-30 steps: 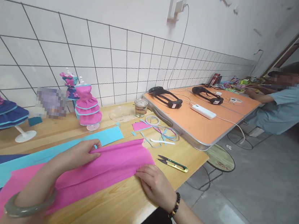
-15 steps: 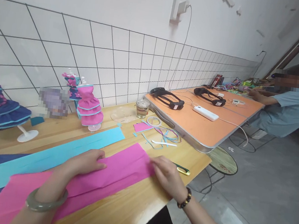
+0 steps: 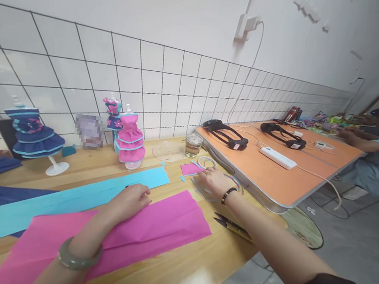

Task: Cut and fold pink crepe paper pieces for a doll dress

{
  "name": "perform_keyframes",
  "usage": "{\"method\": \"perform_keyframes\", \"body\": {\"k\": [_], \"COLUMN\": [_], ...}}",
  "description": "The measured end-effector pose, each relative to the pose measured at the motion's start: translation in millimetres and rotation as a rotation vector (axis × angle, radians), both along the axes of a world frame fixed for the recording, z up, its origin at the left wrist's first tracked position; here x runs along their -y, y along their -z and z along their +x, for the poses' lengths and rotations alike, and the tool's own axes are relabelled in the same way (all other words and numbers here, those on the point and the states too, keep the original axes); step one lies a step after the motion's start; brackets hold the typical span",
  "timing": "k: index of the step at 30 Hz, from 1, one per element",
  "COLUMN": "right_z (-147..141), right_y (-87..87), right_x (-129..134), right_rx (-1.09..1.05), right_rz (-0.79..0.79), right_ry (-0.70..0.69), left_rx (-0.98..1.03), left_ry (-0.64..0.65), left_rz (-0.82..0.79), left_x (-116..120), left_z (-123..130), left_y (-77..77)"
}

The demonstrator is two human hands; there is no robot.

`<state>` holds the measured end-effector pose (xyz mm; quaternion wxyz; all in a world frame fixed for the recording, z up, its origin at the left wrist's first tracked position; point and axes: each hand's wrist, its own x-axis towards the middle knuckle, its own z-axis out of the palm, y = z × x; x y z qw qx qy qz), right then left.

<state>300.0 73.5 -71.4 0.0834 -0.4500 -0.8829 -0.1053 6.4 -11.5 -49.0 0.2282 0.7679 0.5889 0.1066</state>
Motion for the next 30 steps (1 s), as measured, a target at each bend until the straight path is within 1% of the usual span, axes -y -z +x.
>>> {"method": "perform_keyframes", "body": {"k": [3,7,10,13,15,18,22,26,30], "right_z": [-5,-5,-4,-1,2,4,1,-5,-6], "right_y": [-0.4,3.1,6.5,6.2,3.9,1.2,4.6,10.7,10.6], "right_x": [-13,-25,-34,-42,-45,-46,-45,-49,-52], "right_rx": [0.081,0.133,0.144,0.141,0.149,0.187,0.222,0.188,0.068], "right_rz": [0.001,0.018,0.029,0.042,0.038,0.004,-0.036,-0.070,-0.104], "right_ry": [-0.061,-0.093,-0.080,-0.027,-0.019,-0.060,-0.081,-0.058,0.007], "left_rx": [0.010,0.003,0.006,0.021,0.026,0.024,0.036,0.048,0.048], "left_ry": [-0.004,-0.009,-0.017,-0.023,-0.019,-0.010,-0.012,0.012,0.008], "left_rz": [-0.013,-0.028,-0.024,-0.019,-0.013,-0.010,-0.032,-0.031,-0.050], "left_x": [1,0,-1,-1,-1,0,2,2,2], "left_z": [-1,-4,-7,-9,-9,-7,-5,-5,-6], "left_y": [-2.0,-2.0,-0.8,-1.2,-2.6,-4.9,-4.8,-3.5,-4.5]}}
